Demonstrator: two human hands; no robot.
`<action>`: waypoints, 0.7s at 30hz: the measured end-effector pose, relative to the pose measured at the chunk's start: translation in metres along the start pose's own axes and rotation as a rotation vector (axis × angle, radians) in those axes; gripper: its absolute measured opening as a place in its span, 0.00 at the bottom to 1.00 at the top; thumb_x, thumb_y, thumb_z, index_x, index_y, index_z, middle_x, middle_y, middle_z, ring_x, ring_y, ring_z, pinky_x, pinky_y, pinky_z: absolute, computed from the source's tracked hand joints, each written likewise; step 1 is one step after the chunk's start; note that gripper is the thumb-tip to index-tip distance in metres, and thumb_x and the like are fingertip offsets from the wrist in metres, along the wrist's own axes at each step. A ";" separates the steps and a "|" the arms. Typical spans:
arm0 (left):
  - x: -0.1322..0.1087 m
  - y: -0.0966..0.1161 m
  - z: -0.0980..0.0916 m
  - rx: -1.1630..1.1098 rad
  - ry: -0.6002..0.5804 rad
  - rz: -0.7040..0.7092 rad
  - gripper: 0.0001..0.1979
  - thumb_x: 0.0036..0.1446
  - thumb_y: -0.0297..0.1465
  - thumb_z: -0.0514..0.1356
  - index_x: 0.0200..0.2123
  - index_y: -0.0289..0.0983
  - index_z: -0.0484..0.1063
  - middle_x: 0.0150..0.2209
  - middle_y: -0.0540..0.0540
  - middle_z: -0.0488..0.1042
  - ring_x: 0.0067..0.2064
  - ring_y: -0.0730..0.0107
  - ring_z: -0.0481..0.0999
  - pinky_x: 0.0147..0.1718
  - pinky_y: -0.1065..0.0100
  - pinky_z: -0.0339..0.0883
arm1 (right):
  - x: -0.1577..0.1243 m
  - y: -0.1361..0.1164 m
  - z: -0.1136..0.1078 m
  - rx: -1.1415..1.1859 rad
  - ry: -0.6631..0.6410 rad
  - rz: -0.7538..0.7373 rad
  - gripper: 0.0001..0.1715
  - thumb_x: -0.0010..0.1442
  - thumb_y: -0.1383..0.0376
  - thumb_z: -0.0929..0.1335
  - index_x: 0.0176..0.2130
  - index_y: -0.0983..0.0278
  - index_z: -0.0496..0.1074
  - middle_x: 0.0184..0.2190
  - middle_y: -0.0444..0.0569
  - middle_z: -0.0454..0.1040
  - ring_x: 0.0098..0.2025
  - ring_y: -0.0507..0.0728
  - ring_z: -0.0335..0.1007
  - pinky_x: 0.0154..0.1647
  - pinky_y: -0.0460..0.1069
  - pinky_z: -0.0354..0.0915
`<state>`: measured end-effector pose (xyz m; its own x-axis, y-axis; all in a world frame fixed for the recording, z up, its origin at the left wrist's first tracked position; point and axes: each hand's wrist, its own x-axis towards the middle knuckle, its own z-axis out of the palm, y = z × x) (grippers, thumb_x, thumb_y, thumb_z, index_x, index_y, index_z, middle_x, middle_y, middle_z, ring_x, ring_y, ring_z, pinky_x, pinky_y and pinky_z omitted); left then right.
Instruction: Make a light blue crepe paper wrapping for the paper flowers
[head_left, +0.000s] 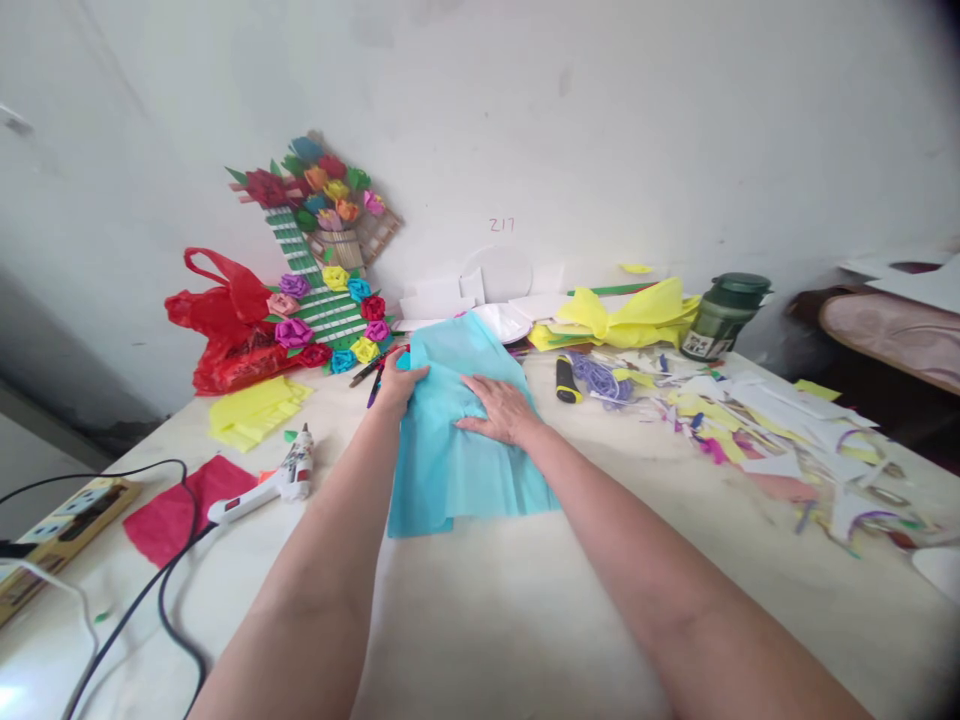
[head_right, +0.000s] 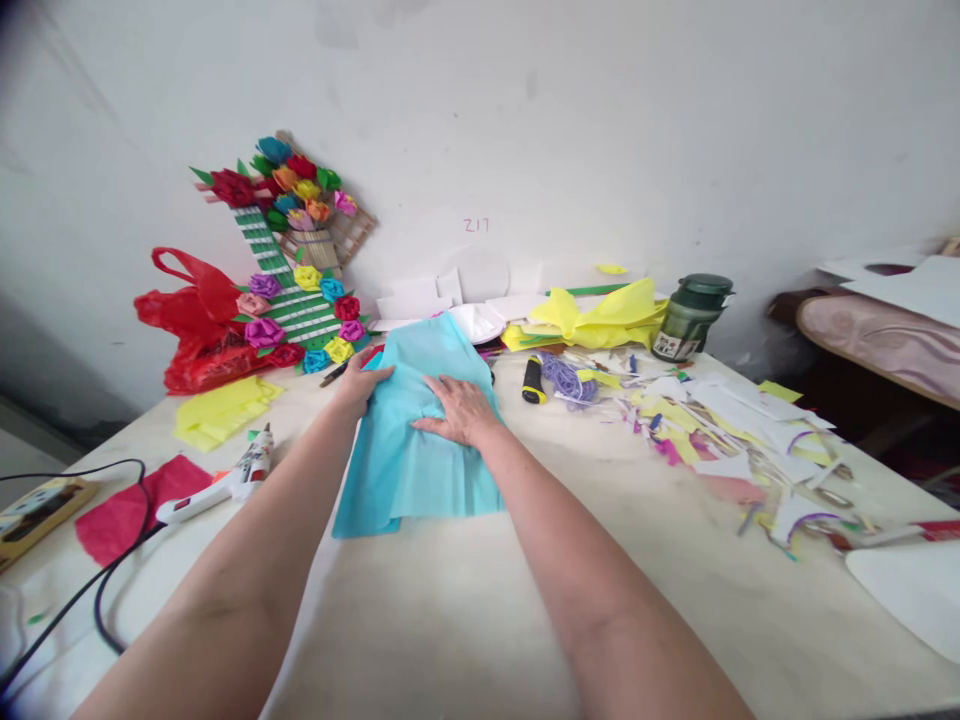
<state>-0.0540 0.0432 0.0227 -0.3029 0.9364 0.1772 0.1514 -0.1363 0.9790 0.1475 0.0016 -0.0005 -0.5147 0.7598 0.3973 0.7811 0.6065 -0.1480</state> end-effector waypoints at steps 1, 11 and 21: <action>0.001 -0.001 0.001 0.064 0.038 0.052 0.32 0.39 0.30 0.65 0.51 0.39 0.61 0.37 0.46 0.70 0.38 0.67 0.71 0.37 0.67 0.66 | 0.000 0.000 0.000 -0.002 -0.002 0.003 0.48 0.52 0.38 0.57 0.62 0.62 0.49 0.58 0.56 0.56 0.55 0.64 0.56 0.53 0.57 0.53; 0.005 -0.016 -0.005 0.624 0.022 0.155 0.25 0.44 0.35 0.63 0.48 0.38 0.67 0.36 0.42 0.71 0.41 0.59 0.71 0.40 0.65 0.62 | 0.000 -0.002 -0.001 -0.026 -0.027 0.015 0.46 0.51 0.38 0.56 0.61 0.58 0.51 0.58 0.55 0.56 0.55 0.65 0.57 0.52 0.57 0.54; -0.014 -0.007 0.000 1.069 0.072 0.318 0.19 0.57 0.40 0.51 0.51 0.42 0.65 0.46 0.40 0.68 0.45 0.55 0.71 0.41 0.61 0.63 | 0.001 -0.005 -0.003 -0.081 -0.069 0.042 0.45 0.51 0.37 0.55 0.60 0.57 0.52 0.59 0.54 0.56 0.54 0.63 0.57 0.52 0.55 0.54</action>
<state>-0.0511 0.0311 0.0134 -0.1550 0.8828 0.4435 0.9526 0.0145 0.3040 0.1444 -0.0018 0.0034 -0.5020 0.7999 0.3288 0.8269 0.5553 -0.0886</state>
